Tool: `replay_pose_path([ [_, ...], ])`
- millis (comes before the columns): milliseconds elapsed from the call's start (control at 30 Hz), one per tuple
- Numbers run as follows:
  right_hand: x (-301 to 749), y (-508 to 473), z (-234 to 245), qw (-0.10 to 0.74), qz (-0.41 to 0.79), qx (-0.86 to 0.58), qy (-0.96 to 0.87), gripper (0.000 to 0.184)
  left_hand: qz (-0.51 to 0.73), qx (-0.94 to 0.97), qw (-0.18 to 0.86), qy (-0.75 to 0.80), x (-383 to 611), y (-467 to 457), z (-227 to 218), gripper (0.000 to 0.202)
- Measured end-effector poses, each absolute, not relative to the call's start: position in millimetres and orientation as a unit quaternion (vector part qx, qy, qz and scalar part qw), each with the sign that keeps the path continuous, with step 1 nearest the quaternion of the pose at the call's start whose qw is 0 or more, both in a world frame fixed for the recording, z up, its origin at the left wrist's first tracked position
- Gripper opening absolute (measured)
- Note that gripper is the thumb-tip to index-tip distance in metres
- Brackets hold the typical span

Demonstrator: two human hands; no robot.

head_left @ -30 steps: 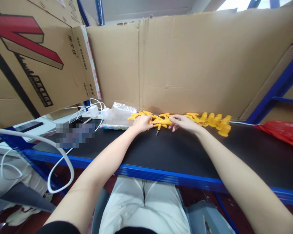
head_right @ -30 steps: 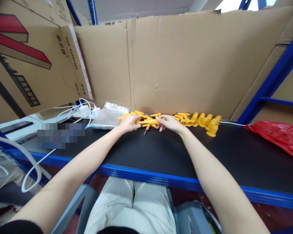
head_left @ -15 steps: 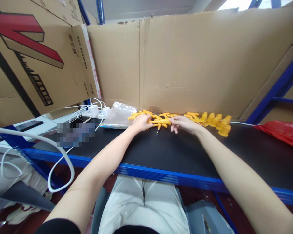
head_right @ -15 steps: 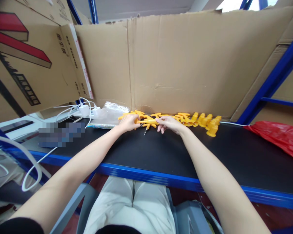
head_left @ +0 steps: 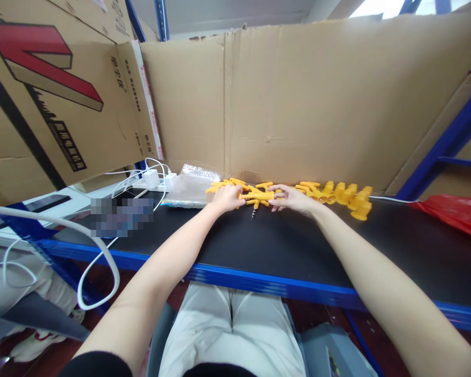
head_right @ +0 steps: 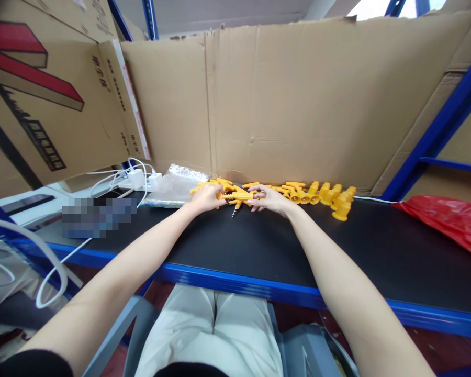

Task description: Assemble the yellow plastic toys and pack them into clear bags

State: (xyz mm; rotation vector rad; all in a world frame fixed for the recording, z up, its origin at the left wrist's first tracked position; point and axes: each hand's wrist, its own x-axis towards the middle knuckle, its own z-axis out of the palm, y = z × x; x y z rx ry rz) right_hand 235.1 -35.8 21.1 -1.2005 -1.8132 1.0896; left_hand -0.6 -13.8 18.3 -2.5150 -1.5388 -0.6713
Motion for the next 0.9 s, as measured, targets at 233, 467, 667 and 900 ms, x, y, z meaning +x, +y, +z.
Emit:
replay_pose_path([
  [233, 231.6, -35.4, 22.7, 0.349, 0.427, -0.460, -0.696, 0.043, -0.230, -0.832, 0.064, -0.500, 1.3, -17.0, 19.9, 0.024],
  [467, 232.3, -35.4, 22.8, 0.337, 0.452, -0.472, -0.678, 0.043, -0.226, -0.829, 0.065, -0.508, 3.0, -18.8, 20.3, 0.023],
  [667, 236.6, -43.0, 28.3, 0.310, 0.507, -0.439, -0.674, 0.052, -0.231, -0.828, 0.063, -0.506, 2.2, -16.5, 19.0, 0.023],
  [900, 235.3, -39.5, 27.2, 0.307, 0.481, -0.442, -0.692, 0.030, -0.231, -0.826, 0.061, -0.511, 2.2, -16.6, 19.0, 0.024],
])
